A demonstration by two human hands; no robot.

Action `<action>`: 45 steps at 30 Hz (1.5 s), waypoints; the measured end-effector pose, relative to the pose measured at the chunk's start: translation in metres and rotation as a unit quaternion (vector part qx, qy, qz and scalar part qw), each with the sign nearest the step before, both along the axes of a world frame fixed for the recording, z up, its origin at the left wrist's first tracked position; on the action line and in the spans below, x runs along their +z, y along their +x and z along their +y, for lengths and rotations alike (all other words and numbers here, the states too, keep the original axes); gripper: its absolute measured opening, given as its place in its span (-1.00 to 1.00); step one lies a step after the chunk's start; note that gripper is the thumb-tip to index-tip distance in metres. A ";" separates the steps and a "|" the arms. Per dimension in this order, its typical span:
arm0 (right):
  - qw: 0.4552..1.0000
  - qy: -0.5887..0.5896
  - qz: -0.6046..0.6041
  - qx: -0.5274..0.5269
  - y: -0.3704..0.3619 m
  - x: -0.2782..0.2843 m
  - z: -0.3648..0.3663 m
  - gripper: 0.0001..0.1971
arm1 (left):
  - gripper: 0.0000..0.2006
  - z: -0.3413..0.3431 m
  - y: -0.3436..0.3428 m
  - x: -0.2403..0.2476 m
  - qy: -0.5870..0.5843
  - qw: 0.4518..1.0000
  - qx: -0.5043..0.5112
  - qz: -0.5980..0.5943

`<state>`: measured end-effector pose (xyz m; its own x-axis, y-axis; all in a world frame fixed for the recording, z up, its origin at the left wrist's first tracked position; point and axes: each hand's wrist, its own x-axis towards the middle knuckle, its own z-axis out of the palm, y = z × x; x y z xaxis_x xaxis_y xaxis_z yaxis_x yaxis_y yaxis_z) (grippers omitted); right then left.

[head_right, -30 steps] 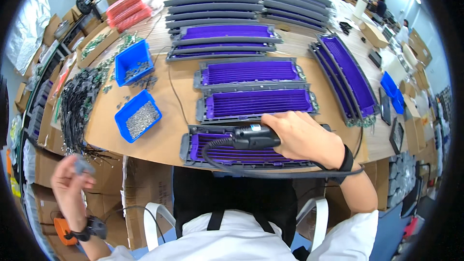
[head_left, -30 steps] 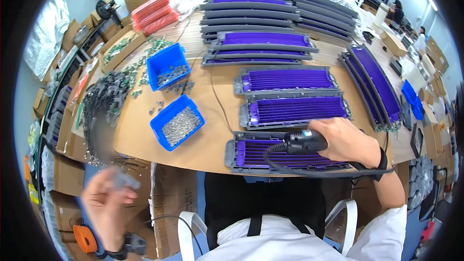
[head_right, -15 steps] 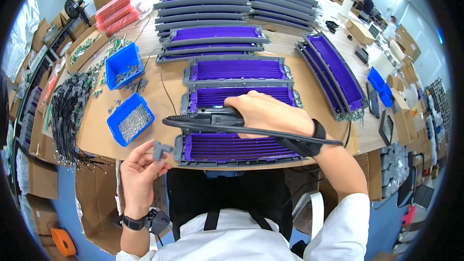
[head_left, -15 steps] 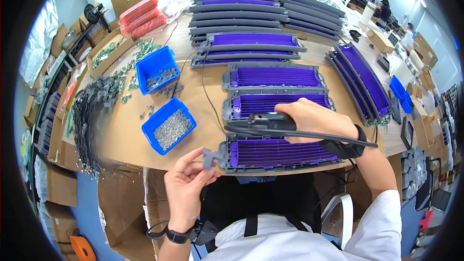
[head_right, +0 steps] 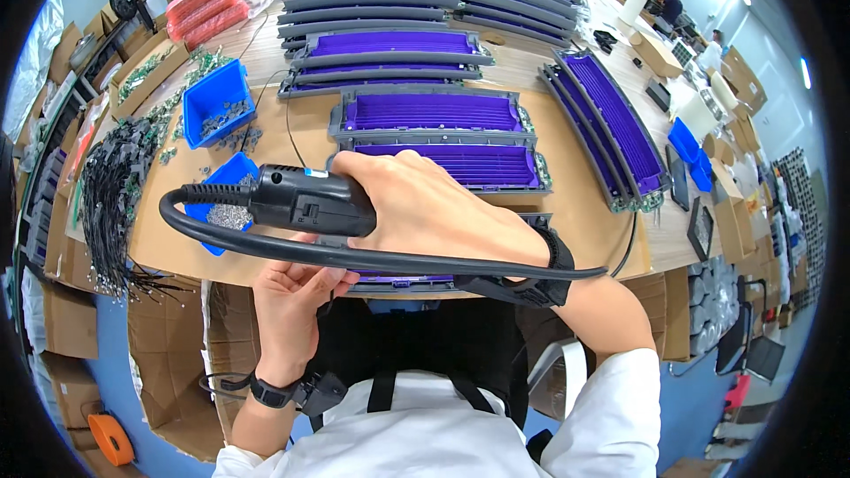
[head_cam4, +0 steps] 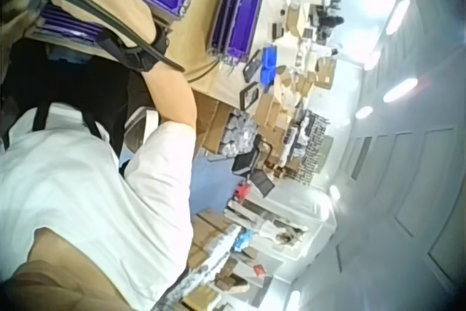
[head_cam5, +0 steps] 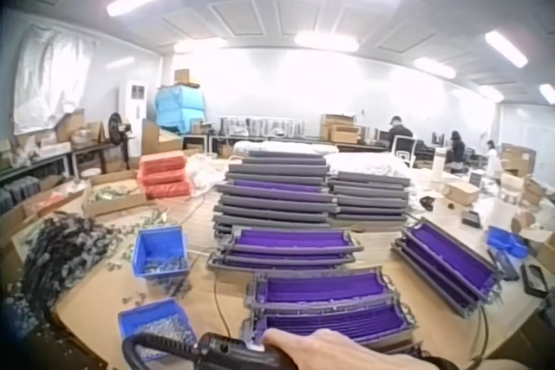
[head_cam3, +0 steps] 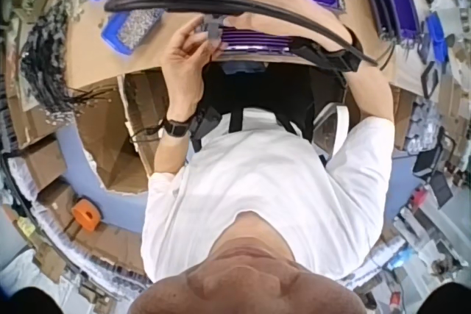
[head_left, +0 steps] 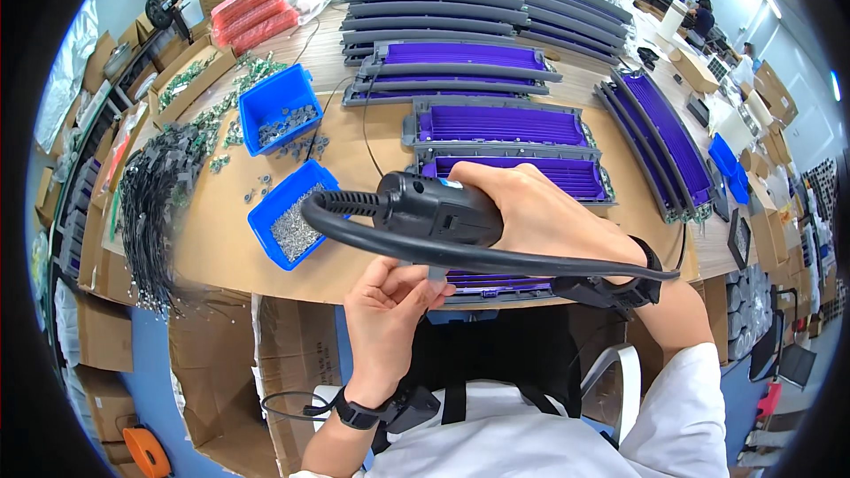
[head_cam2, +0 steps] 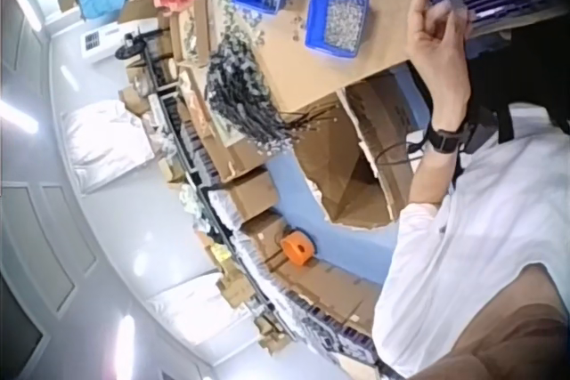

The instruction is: The person uses a handheld electric screwdriver to fasten screws into purple electronic components on a workbench. They repeatedly pick up screws from a blue bin, align them with the component, and drive them in before moving to the next unit.

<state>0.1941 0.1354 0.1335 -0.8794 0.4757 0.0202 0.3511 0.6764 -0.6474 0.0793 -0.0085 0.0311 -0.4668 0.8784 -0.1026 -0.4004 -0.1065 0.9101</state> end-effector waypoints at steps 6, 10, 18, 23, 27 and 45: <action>0.999 0.049 0.017 -0.009 -0.004 -0.011 0.002 -0.64 | -0.92 -0.005 -0.016 -0.003 -0.081 0.993 -0.048 0.073; 0.987 0.157 -0.007 -0.027 -0.016 -0.032 0.000 -0.69 | -0.90 0.000 -0.032 -0.004 -0.105 0.941 -0.053 0.318; 0.974 0.223 -0.047 0.015 -0.033 -0.049 0.003 -0.76 | -0.89 0.006 -0.034 -0.031 0.012 0.832 0.052 0.553; 0.979 0.190 -0.072 0.028 -0.034 -0.053 0.007 -0.71 | -0.69 0.005 -0.042 -0.029 -0.043 0.878 -0.061 0.473; 0.983 0.164 -0.076 0.042 -0.032 -0.058 0.011 -0.69 | -0.54 0.005 -0.038 -0.026 -0.052 0.934 -0.067 0.346; 0.992 0.103 -0.076 0.013 -0.028 -0.052 0.019 -0.58 | -0.62 0.019 -0.039 -0.039 0.029 0.884 -0.008 0.467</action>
<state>0.1663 0.1542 0.0812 -0.8911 0.4534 -0.0197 0.4158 0.7982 -0.4359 0.0404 0.0109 -0.0078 -0.3120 0.8767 0.3662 0.5200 -0.1651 0.8381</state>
